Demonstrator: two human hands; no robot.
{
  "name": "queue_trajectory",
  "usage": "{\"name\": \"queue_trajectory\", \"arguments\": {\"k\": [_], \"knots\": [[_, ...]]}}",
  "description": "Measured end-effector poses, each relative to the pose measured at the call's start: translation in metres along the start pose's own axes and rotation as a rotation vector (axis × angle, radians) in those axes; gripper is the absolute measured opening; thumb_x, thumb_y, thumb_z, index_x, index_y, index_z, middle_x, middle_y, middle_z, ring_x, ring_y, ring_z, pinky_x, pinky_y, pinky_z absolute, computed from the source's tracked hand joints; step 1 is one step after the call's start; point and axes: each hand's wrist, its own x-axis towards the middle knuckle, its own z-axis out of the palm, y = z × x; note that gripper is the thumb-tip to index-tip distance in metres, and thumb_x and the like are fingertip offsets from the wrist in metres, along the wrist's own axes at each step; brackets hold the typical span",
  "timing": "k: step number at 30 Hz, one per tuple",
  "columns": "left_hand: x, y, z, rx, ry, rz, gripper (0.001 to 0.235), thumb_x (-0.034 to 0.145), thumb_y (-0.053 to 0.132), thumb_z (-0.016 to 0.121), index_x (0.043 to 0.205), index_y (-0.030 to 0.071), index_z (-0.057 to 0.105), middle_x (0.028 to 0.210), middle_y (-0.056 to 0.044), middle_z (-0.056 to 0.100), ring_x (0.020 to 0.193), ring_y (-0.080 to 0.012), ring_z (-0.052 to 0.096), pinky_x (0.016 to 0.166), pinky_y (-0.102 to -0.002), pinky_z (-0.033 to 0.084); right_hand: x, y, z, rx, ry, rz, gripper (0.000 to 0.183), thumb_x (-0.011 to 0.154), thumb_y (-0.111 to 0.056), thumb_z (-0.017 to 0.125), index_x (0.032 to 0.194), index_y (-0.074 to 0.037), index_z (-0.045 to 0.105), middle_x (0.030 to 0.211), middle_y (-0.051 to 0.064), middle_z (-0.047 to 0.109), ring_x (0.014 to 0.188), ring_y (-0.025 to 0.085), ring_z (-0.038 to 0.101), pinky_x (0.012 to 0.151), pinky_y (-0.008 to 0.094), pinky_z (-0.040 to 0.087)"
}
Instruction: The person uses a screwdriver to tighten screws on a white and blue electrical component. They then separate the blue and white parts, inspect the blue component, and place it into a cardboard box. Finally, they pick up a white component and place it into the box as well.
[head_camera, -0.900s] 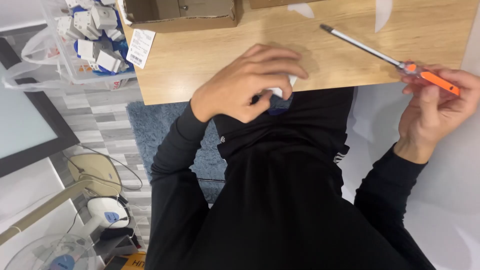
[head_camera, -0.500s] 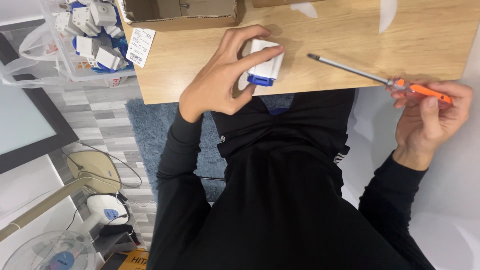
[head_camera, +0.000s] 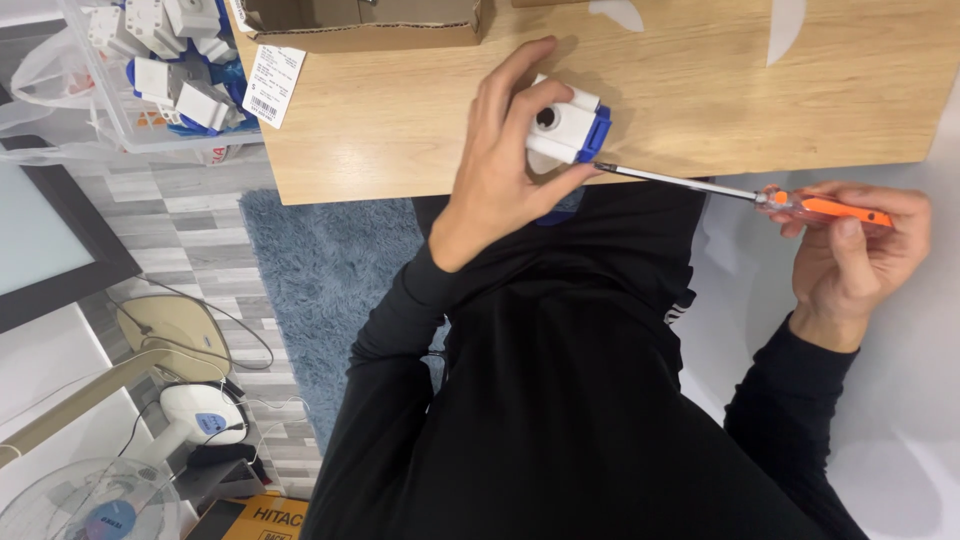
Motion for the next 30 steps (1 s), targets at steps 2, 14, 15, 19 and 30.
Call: {"name": "queue_trajectory", "arguments": {"k": [2,14,15,19,30], "knots": [[0.002,0.006,0.003,-0.039,0.005,-0.010,0.068,0.100,0.042,0.097,0.142,0.014,0.052,0.168,-0.017,0.042,0.160,-0.0375,0.049,0.131,-0.057,0.050,0.001,0.000,0.000,-0.008,-0.006,-0.005,0.028,0.122,-0.027,0.063,0.130,-0.005,0.048,0.118,0.029,0.067,0.098,0.044,0.076,0.075,0.039,0.058],[0.002,0.007,0.010,-0.002,0.020,-0.002,0.067,0.102,0.046,0.089,0.142,0.012,0.047,0.154,-0.014,0.053,0.145,-0.0319,0.060,0.116,-0.051,0.056,0.009,-0.002,0.001,-0.042,-0.019,-0.004,0.030,0.122,-0.028,0.064,0.129,-0.005,0.047,0.113,0.031,0.065,0.096,0.044,0.074,0.074,0.039,0.055],[0.002,0.007,0.010,-0.003,0.015,0.000,0.065,0.103,0.045,0.088,0.142,0.012,0.047,0.154,-0.014,0.053,0.145,-0.0319,0.060,0.115,-0.051,0.056,0.010,-0.003,0.001,-0.050,-0.024,-0.002,0.032,0.121,-0.030,0.065,0.129,-0.005,0.048,0.114,0.031,0.066,0.096,0.044,0.075,0.074,0.039,0.056],[0.002,0.006,0.011,0.006,0.015,-0.006,0.068,0.102,0.047,0.090,0.143,0.014,0.046,0.154,-0.013,0.054,0.145,-0.0313,0.060,0.117,-0.052,0.056,0.010,-0.004,0.002,-0.056,-0.035,-0.010,0.030,0.123,-0.028,0.063,0.130,-0.004,0.047,0.108,0.031,0.064,0.094,0.044,0.074,0.072,0.039,0.055],[0.008,0.017,0.006,0.012,0.035,-0.011,0.067,0.100,0.051,0.088,0.139,0.013,0.049,0.149,-0.013,0.057,0.140,-0.0307,0.063,0.116,-0.052,0.055,0.011,-0.003,0.008,-0.011,0.033,0.131,0.038,0.123,-0.037,0.067,0.129,-0.003,0.051,0.108,0.028,0.070,0.089,0.037,0.075,0.068,0.034,0.057]]}}
